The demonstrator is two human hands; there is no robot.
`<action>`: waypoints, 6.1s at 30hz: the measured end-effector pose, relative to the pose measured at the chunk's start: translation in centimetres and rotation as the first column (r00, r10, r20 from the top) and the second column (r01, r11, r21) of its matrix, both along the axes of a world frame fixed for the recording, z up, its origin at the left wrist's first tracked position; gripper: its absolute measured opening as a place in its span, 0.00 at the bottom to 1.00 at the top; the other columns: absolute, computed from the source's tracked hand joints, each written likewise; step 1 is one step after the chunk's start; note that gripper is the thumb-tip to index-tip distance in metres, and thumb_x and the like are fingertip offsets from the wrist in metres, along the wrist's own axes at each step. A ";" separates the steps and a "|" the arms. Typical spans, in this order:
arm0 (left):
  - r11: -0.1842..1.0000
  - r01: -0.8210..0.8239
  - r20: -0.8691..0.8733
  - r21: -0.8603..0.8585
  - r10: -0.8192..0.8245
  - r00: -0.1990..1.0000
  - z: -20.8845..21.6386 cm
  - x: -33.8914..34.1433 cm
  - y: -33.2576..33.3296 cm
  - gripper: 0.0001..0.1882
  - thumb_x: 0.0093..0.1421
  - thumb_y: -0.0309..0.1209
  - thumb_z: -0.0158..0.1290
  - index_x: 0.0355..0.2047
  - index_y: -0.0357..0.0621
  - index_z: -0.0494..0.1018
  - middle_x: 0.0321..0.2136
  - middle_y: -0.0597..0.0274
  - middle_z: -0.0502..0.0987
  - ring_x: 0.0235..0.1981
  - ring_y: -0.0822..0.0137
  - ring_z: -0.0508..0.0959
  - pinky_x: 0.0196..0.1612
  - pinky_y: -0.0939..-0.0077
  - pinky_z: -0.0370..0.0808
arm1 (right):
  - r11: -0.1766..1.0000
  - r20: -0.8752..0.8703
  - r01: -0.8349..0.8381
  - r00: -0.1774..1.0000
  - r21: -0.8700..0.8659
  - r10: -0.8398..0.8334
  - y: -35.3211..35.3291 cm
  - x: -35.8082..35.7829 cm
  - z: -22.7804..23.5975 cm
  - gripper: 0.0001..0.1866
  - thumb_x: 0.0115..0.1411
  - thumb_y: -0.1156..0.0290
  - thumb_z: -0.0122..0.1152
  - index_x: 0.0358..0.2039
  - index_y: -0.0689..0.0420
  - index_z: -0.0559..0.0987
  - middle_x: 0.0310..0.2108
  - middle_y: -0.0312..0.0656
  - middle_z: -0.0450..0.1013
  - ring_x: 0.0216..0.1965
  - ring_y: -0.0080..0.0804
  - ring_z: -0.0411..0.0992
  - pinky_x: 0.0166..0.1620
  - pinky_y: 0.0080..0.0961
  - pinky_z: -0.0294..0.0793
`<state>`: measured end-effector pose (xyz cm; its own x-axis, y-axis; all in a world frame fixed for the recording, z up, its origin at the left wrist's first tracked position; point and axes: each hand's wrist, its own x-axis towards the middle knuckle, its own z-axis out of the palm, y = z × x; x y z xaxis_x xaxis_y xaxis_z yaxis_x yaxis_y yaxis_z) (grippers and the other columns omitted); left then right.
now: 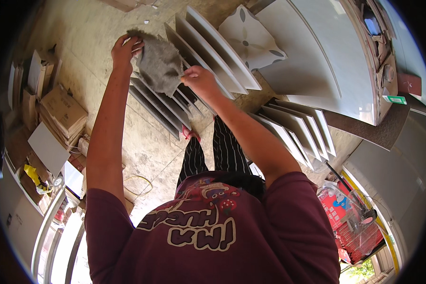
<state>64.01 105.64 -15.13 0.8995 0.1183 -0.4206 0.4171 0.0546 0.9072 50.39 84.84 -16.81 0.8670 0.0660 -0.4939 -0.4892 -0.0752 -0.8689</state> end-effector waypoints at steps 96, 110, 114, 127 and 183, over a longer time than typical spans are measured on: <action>0.918 0.234 0.103 -0.321 -0.212 0.972 6.9 -10.7 -17.2 0.06 0.51 0.23 0.46 0.32 0.37 0.67 0.27 0.57 0.74 0.26 0.69 0.74 0.30 0.79 0.71 | 0.894 0.131 0.330 0.944 -0.303 -0.303 -23.6 -9.8 13.5 0.08 0.52 0.70 0.54 0.33 0.56 0.73 0.28 0.32 0.71 0.32 0.20 0.69 0.35 0.16 0.65; 0.955 0.204 0.100 -0.217 -0.186 0.977 7.4 -12.2 -11.6 0.07 0.51 0.26 0.46 0.32 0.37 0.66 0.27 0.58 0.73 0.27 0.68 0.74 0.31 0.78 0.71 | 0.946 0.157 0.125 0.984 -0.300 -0.080 -18.5 -10.0 14.1 0.07 0.48 0.73 0.56 0.30 0.58 0.73 0.25 0.33 0.70 0.27 0.18 0.66 0.33 0.14 0.65; 0.983 0.117 -0.062 -0.143 -0.127 0.990 2.9 -15.9 -7.1 0.09 0.51 0.26 0.46 0.32 0.36 0.67 0.28 0.59 0.72 0.26 0.69 0.74 0.30 0.79 0.71 | 0.936 0.032 -0.144 0.986 -0.320 0.163 -14.0 -11.6 10.2 0.08 0.47 0.72 0.57 0.28 0.61 0.73 0.24 0.38 0.71 0.27 0.23 0.69 0.33 0.19 0.67; 0.979 -0.203 -0.298 -0.006 0.192 0.935 -5.0 -27.2 6.4 0.10 0.51 0.25 0.46 0.35 0.39 0.66 0.28 0.59 0.74 0.25 0.68 0.75 0.26 0.80 0.71 | 0.619 -0.071 -0.718 0.669 -0.318 0.739 -2.1 -14.7 3.4 0.12 0.44 0.66 0.57 0.28 0.58 0.73 0.26 0.44 0.72 0.30 0.38 0.71 0.32 0.29 0.68; 0.943 0.223 0.326 -0.248 -0.136 0.936 11.1 1.9 -9.8 0.07 0.53 0.26 0.44 0.33 0.39 0.66 0.28 0.57 0.73 0.28 0.65 0.74 0.31 0.77 0.71 | 0.961 0.363 0.268 0.903 -0.060 -0.229 -11.8 -1.1 14.0 0.09 0.49 0.71 0.56 0.32 0.59 0.72 0.24 0.35 0.71 0.26 0.15 0.66 0.28 0.11 0.64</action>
<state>65.90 95.86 -4.06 0.9831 -0.1385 -0.1199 0.1541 0.2712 0.9501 49.33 73.05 -2.83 0.9663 -0.2103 -0.1484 -0.1707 -0.0922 -0.9810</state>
